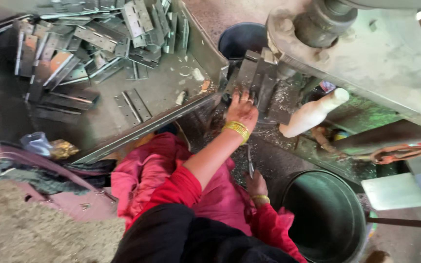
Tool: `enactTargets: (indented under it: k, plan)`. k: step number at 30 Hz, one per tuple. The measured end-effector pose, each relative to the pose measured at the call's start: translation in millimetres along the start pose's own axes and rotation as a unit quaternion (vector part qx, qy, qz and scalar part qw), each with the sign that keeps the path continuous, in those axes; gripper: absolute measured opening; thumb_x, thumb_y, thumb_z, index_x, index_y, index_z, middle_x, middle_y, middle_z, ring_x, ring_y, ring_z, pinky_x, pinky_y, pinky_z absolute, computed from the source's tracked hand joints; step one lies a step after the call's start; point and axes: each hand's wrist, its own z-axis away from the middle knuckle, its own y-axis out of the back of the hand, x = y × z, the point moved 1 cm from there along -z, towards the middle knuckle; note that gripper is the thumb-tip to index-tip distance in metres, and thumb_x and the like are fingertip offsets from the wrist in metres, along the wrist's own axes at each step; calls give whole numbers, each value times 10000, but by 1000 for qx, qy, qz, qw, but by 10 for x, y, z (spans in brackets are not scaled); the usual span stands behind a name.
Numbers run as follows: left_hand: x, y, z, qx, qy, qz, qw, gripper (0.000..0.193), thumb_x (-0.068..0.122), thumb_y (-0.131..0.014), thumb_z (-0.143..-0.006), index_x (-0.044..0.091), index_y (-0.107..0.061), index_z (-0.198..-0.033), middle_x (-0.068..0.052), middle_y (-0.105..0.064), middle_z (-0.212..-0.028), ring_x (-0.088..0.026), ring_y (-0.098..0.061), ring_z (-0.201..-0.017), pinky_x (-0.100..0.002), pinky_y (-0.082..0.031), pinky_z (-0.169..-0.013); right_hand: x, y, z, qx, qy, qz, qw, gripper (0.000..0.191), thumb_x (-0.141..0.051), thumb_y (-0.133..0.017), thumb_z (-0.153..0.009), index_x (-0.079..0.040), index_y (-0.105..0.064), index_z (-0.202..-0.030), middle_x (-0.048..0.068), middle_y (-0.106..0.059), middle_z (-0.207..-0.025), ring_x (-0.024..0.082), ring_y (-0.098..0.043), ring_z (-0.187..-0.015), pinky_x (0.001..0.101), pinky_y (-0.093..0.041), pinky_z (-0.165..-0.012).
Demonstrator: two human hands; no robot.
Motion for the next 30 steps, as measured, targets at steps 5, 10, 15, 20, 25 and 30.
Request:
enactTargets:
  k: [5, 10, 15, 20, 25, 30]
  plan:
    - [-3, 126, -173, -30, 21, -35, 999, 538, 121, -469, -935, 76, -474, -1471, -119, -212, -1667, -332, -103, -1554, -589, -24, -1221, -34, 355, -132, 0, 6, 35, 999, 441, -455, -649, -925, -26, -632, -1030, 303, -702, -978, 514, -664, -971, 586, -505, -803]
    - [66, 86, -334, -6, 45, -1, 999, 534, 151, -385, -980, 60, -439, -1503, -120, -208, -1657, -331, -84, -1545, -617, 10, -1208, -105, 179, 78, 33, 2, -30, 999, 421, -426, -643, -927, -27, -612, -1058, 291, -706, -935, 515, -667, -938, 574, -503, -785]
    - [-65, -51, -421, -33, 41, 29, 998, 445, 163, -317, -1094, 82, -648, -1381, -56, -193, -1751, -289, -65, -1635, -615, 34, -1279, -83, 284, 22, -10, -6, -15, 1000, 348, -367, -654, -897, -45, -662, -1027, 275, -720, -918, 484, -697, -925, 554, -522, -773]
    - [-62, -234, -880, -17, 50, -14, 999, 493, 208, -346, -1010, 86, -566, -1433, -78, -204, -1696, -332, -71, -1576, -639, 13, -1222, -128, 444, -42, 14, 36, 63, 997, 381, -407, -641, -936, -46, -634, -1055, 273, -709, -957, 490, -680, -940, 571, -517, -775]
    - [-6, -368, -1071, 121, 124, -39, 984, 598, 164, -376, -962, 82, -508, -1540, -94, -281, -1660, -318, -117, -1537, -655, -15, -1219, -117, 139, 133, -11, -38, 80, 996, 398, -416, -614, -937, -51, -588, -1091, 285, -705, -965, 493, -675, -973, 586, -509, -815]
    - [-49, -115, -893, -23, 59, 3, 998, 475, 189, -426, -1025, 104, -549, -1476, -66, -182, -1728, -347, -83, -1590, -657, 18, -1239, -76, 305, -13, 14, 40, 19, 999, 391, -413, -643, -921, -33, -629, -1014, 284, -699, -957, 504, -652, -977, 576, -493, -808]
